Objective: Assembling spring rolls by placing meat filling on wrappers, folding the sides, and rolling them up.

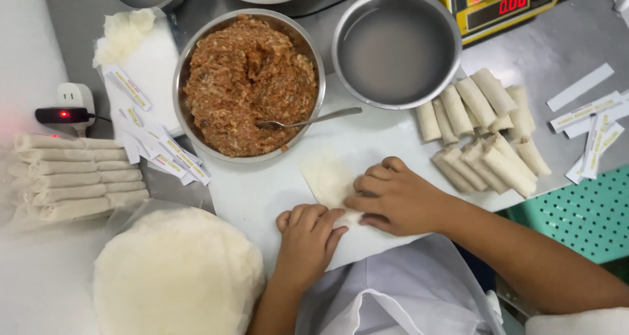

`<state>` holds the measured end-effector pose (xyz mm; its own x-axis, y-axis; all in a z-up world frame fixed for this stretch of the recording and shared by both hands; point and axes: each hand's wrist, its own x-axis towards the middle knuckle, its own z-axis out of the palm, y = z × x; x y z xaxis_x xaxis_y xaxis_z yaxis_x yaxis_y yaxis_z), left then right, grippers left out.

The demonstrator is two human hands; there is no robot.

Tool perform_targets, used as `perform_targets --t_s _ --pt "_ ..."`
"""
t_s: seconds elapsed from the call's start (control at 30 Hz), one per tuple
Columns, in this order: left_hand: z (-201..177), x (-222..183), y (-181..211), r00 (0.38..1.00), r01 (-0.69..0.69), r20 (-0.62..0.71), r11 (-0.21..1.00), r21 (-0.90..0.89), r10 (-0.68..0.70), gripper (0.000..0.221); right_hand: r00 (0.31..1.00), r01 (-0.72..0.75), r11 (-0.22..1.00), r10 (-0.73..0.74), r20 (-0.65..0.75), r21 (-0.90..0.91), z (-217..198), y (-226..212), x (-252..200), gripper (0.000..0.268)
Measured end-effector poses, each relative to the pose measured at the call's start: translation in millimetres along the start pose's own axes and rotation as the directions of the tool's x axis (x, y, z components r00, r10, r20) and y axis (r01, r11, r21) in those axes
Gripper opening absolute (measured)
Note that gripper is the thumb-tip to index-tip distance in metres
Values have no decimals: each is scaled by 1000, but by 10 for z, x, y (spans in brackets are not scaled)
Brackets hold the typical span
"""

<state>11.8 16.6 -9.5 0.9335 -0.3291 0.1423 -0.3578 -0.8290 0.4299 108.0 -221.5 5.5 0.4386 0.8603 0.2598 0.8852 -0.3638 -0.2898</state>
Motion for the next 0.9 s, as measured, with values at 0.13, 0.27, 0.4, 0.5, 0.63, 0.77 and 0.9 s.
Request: perform_targets --t_s 0.13,0.27,0.4,0.5,0.63,0.77,0.9 --pt "-54 36 71 1000 -4 1 1000 -1 4 22 996 -4 1000 7 -90 30 92 -58 -43 14" --pt "-75 60 113 995 100 6 991 -92 -100 20 998 -9 997 14 -57 77 104 -76 -37 8" --pt "-202 162 139 941 327 163 922 -209 -297 22 998 -55 990 60 -36 129 110 -78 10 11" --pt "-50 128 45 953 300 4 948 -109 -302 15 986 -58 994 71 -151 88 197 -46 41 12" --pt "19 160 66 973 206 -110 978 9 -204 19 982 -73 997 70 -176 -10 228 -25 68 15" --pt "-76 150 147 947 -41 -285 938 345 147 13 978 -10 973 -38 -203 -231 100 -65 64 18" --pt "50 31 -17 989 -8 -140 974 228 41 31 973 -2 960 -64 -224 -282 144 -26 59 18"
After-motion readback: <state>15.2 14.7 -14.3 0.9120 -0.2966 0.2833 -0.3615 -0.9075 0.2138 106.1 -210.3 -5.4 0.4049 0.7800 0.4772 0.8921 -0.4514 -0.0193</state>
